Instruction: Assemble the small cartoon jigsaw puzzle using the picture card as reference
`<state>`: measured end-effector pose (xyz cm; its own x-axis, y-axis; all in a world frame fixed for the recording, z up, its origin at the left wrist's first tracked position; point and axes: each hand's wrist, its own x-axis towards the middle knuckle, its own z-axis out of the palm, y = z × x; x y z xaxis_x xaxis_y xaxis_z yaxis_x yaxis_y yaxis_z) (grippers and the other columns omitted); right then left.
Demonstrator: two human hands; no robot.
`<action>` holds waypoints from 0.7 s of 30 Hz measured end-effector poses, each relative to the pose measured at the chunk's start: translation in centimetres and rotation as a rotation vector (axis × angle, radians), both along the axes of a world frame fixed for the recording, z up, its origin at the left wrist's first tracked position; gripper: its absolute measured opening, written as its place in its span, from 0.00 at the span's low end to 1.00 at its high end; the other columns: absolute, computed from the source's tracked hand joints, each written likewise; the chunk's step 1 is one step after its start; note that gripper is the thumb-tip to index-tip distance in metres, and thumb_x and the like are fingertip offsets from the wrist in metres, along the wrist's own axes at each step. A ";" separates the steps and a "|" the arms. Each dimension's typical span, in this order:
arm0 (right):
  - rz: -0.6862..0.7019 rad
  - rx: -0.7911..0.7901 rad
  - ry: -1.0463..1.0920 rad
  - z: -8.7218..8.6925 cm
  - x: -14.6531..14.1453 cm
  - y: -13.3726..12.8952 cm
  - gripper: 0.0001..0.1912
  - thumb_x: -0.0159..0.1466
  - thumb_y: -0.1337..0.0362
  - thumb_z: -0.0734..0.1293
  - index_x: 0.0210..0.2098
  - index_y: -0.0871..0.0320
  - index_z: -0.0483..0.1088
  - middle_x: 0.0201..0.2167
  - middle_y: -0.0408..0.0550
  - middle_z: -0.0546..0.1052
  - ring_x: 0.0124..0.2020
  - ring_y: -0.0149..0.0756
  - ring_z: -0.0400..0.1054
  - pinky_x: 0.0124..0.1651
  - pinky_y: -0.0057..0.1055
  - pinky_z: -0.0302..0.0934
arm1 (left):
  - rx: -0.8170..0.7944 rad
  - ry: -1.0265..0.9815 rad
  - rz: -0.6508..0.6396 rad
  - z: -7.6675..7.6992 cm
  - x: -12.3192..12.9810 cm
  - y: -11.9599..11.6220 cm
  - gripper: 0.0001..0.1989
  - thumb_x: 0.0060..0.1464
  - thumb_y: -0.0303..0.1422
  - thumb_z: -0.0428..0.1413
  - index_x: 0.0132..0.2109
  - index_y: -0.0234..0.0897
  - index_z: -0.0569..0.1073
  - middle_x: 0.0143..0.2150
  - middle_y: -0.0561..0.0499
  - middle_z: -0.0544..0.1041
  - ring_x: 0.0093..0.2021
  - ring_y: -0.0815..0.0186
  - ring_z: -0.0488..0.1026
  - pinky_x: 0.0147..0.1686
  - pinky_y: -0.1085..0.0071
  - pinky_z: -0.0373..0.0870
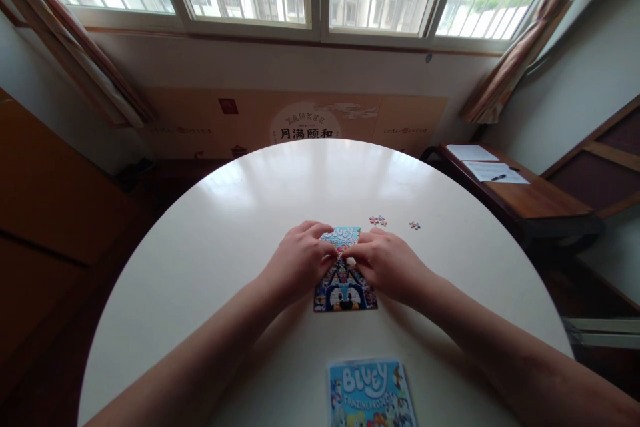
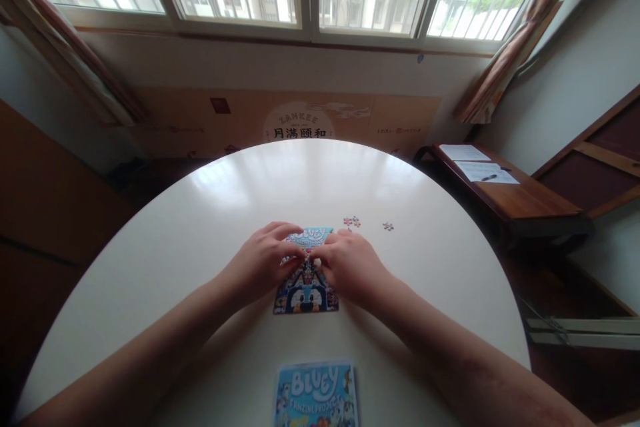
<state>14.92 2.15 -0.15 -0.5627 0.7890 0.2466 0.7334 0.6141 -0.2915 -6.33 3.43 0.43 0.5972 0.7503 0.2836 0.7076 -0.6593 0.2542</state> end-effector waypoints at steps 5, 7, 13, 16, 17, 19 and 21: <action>-0.040 0.081 0.158 0.3 1.1 0.6 0.16 0.64 0.71 0.65 0.43 0.49 0.81 0.34 0.47 0.80 0.37 0.42 0.69 0.44 0.40 0.63 | 0.027 -0.036 -0.018 0.4 -0.4 0.0 0.11 0.56 0.24 0.59 0.39 0.44 0.83 0.53 0.46 0.79 0.53 0.53 0.74 0.53 0.50 0.74; -0.123 0.196 0.239 0.8 2.4 1.2 0.15 0.64 0.72 0.64 0.42 0.52 0.81 0.34 0.49 0.80 0.39 0.43 0.69 0.44 0.40 0.64 | 0.042 -0.038 -0.040 0.4 -0.6 0.1 0.17 0.54 0.20 0.58 0.42 0.46 0.84 0.55 0.46 0.78 0.55 0.53 0.73 0.53 0.50 0.74; -0.361 0.465 0.369 2.2 6.4 3.2 0.13 0.64 0.70 0.64 0.37 0.55 0.81 0.33 0.50 0.79 0.40 0.45 0.69 0.45 0.42 0.65 | 0.036 0.031 -0.111 -0.3 -0.8 0.3 0.24 0.55 0.18 0.55 0.46 0.53 0.84 0.62 0.49 0.74 0.61 0.52 0.69 0.57 0.49 0.71; -0.410 0.499 0.383 2.1 7.4 3.9 0.13 0.64 0.70 0.64 0.36 0.55 0.81 0.33 0.50 0.80 0.41 0.46 0.70 0.46 0.43 0.65 | 0.026 0.078 -0.105 -0.3 -0.8 0.3 0.26 0.54 0.17 0.54 0.46 0.55 0.84 0.63 0.51 0.74 0.62 0.52 0.68 0.58 0.49 0.71; -0.419 0.500 0.385 2.0 7.6 4.1 0.13 0.64 0.69 0.64 0.35 0.55 0.81 0.33 0.50 0.80 0.41 0.46 0.70 0.47 0.43 0.66 | 0.022 0.098 -0.098 -0.2 -0.8 0.3 0.27 0.53 0.16 0.53 0.46 0.56 0.84 0.63 0.52 0.74 0.62 0.52 0.68 0.58 0.49 0.71; -0.433 0.496 0.387 1.8 7.9 4.4 0.13 0.64 0.69 0.64 0.35 0.55 0.82 0.33 0.50 0.80 0.41 0.46 0.70 0.47 0.43 0.66 | 0.013 0.138 -0.083 0.0 -0.7 0.3 0.28 0.52 0.16 0.53 0.46 0.57 0.83 0.62 0.54 0.74 0.63 0.52 0.67 0.58 0.48 0.70; -0.445 0.490 0.392 1.5 8.2 4.8 0.13 0.63 0.69 0.64 0.34 0.55 0.82 0.33 0.50 0.80 0.41 0.46 0.70 0.48 0.43 0.66 | 0.006 0.167 -0.069 0.2 -0.6 0.2 0.28 0.52 0.16 0.53 0.46 0.58 0.83 0.62 0.54 0.74 0.63 0.52 0.67 0.58 0.47 0.70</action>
